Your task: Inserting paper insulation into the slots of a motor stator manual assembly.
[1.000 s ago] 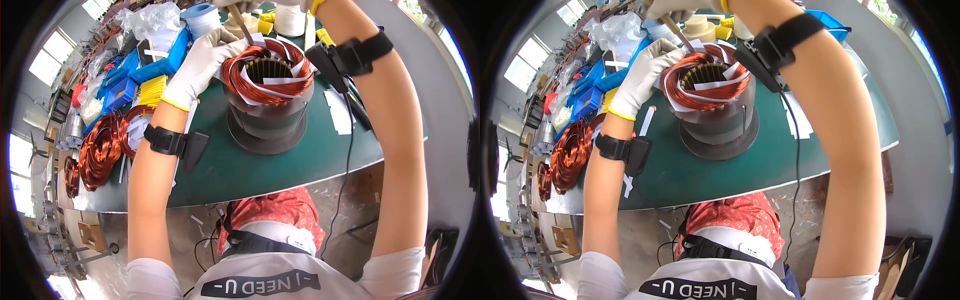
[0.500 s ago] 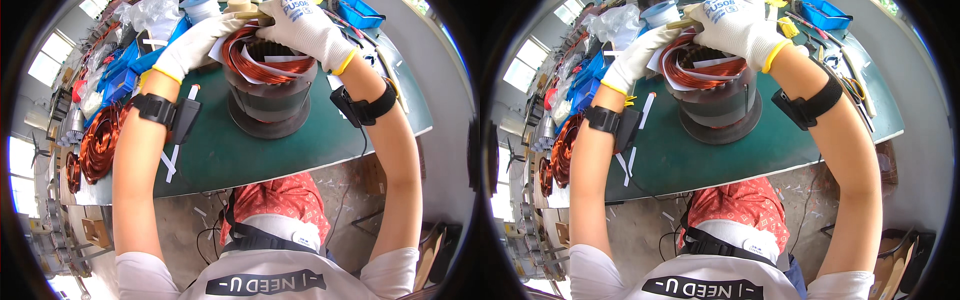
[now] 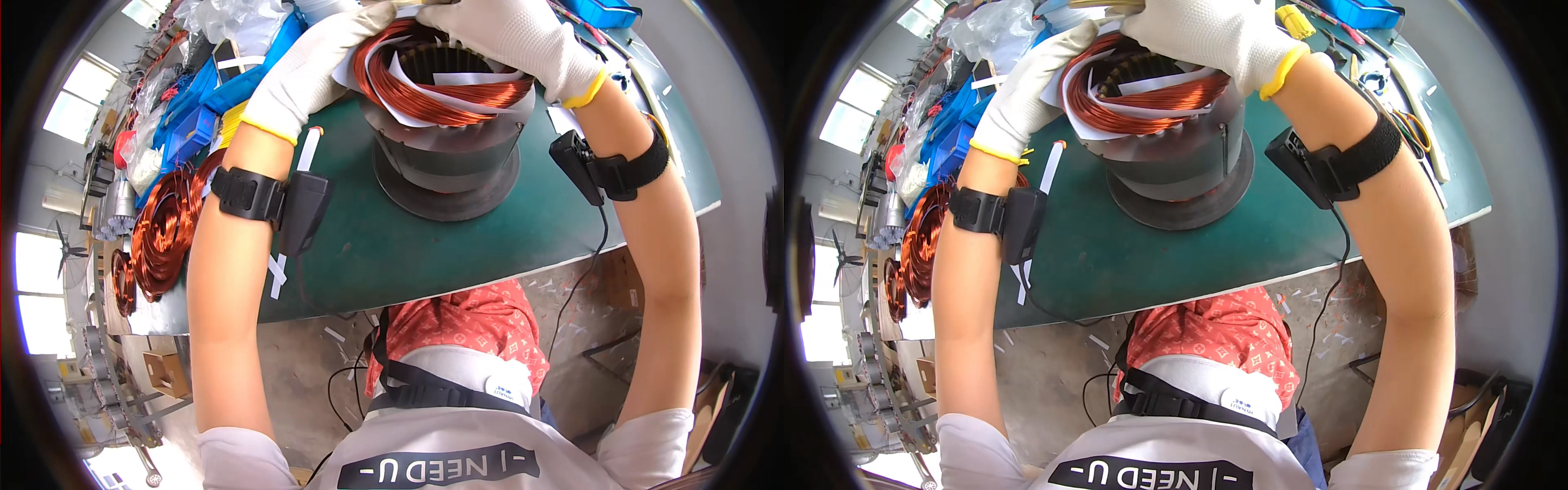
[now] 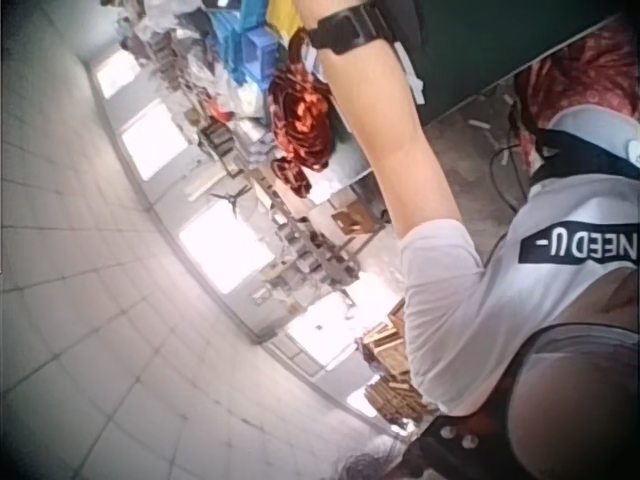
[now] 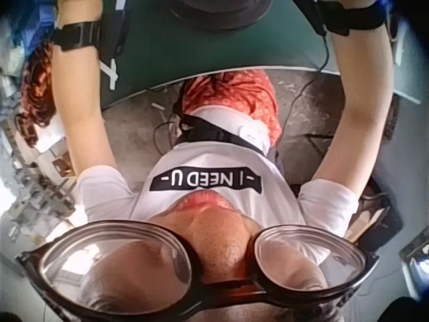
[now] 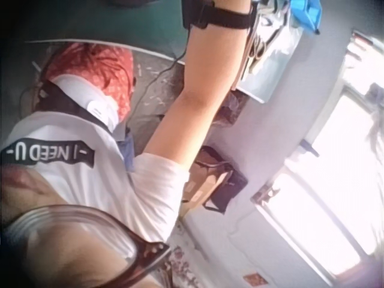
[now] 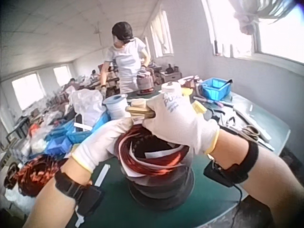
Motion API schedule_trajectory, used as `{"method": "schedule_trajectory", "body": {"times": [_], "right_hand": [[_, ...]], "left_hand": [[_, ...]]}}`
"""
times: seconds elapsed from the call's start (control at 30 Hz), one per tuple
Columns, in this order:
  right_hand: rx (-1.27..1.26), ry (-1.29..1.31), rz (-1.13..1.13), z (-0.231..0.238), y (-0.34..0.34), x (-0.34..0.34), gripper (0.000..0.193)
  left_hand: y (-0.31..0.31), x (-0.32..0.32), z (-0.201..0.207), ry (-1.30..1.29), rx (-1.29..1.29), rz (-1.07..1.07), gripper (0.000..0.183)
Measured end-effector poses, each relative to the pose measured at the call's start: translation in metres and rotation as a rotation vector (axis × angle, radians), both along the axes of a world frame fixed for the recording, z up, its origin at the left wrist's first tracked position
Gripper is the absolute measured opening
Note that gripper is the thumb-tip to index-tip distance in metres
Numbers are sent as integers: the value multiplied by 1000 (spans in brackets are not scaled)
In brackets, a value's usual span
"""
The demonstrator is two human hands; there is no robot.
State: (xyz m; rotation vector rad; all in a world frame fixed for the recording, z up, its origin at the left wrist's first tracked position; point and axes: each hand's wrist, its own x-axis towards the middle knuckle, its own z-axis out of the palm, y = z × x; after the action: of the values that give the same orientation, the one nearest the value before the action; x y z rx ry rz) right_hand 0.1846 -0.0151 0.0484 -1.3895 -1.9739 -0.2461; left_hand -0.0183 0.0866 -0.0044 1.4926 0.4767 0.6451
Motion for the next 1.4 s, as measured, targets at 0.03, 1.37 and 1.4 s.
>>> {"method": "schedule_trajectory", "body": {"times": [0.03, 1.37, 1.4], "right_hand": [[-2, 3, -7, -2, 1, 2, 23], [343, 100, -24, -21, 27, 21, 22], [352, 106, -22, -17, 29, 24, 22]], "left_hand": [[1, -1, 0, 8, 6, 9, 45], [-20, 2, 37, 361, 1005, 324, 36], [-20, 3, 39, 400, 962, 315, 31]]}}
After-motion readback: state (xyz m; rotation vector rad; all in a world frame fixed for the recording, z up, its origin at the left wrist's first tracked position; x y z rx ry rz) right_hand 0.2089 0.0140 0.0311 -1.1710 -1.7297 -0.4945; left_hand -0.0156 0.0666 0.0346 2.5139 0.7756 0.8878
